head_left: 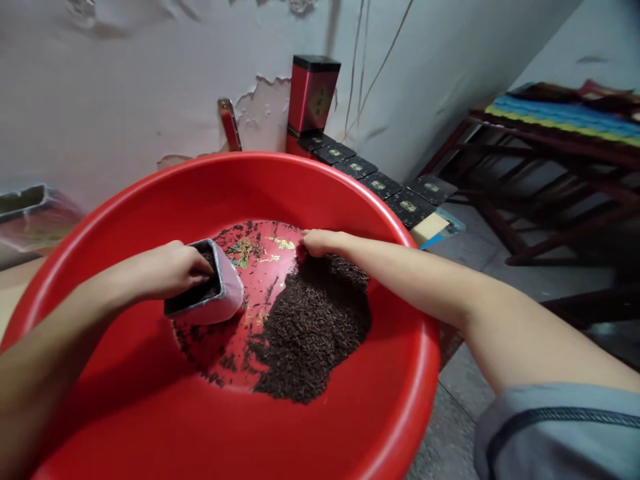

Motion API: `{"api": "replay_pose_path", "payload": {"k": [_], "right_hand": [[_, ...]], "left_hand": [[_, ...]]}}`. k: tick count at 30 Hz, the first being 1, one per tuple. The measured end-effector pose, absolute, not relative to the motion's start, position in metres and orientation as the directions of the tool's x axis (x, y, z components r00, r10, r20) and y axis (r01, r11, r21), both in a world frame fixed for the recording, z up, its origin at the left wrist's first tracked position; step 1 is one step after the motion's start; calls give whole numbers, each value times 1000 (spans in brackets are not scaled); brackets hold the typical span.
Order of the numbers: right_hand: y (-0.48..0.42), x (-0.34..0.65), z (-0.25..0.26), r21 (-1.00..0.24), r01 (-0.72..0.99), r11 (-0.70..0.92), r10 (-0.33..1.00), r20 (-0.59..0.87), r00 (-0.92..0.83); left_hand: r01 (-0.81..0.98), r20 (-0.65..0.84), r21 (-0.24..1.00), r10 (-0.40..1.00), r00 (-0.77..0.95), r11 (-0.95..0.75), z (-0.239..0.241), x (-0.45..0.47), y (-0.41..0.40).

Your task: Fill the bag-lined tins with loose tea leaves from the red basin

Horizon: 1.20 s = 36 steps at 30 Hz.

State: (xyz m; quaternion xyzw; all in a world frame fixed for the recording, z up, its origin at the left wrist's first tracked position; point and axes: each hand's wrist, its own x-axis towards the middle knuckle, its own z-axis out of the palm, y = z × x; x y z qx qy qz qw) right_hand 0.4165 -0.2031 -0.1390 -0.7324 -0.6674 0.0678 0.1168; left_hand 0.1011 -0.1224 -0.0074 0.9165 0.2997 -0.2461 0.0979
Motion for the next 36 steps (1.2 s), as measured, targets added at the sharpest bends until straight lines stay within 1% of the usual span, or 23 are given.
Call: {"api": "replay_pose_path", "payload": {"k": [2,3,4,12,14,16,19,20,22,24,25,27,29,32,34,36], "right_hand": [[-205,415,-143,-195,976,-93,979,-198,54],[-205,414,-144,-168,982,-84,962,-270,36],[-205,412,-145,-150,985,-79,954,-297,31],[-211,398,-151,-64,991,-121,962,-253,101],[-210,396,-149,-53,991,-123,967,-229,108],[-205,393,-142,-55,993,-102,977,-194,89],[-197,381,-119,-83,996,-25,995,-96,17],[-195,374,-109,-104,995,12,999,-42,-16],[-194,355,-88,-183,975,123,989,109,-104],[-196,332,-71,-303,895,326,923,307,-232],[-198,318,-64,-341,835,431,878,371,-302],[-201,290,-55,-373,718,587,797,419,-434],[-201,265,-49,-384,638,668,741,419,-524],[-196,251,-43,-406,597,692,721,434,-541],[-195,261,-40,-421,634,649,756,457,-470],[-196,285,-43,-433,717,547,819,454,-350]], "left_hand": [[585,-506,26,494,707,-811,-8,101,-122],[582,-498,24,495,712,-813,-8,101,-123],[580,-491,25,495,717,-814,-8,101,-123],[588,-501,-4,511,699,-809,-3,101,-127],[578,-501,-14,506,702,-816,0,102,-129],[577,-486,1,504,714,-816,4,102,-131],[595,-422,58,520,742,-802,11,99,-131],[597,-398,75,525,753,-799,13,97,-130],[593,-362,105,525,771,-799,18,93,-126],[604,-335,144,535,775,-784,21,88,-123],[622,-328,162,553,766,-766,23,85,-122],[670,-319,192,600,734,-718,27,81,-120],[715,-299,206,653,696,-668,30,78,-120],[745,-243,213,704,667,-632,32,75,-119],[741,-222,216,707,672,-636,31,76,-118],[726,-222,217,691,688,-653,29,77,-117]]}}
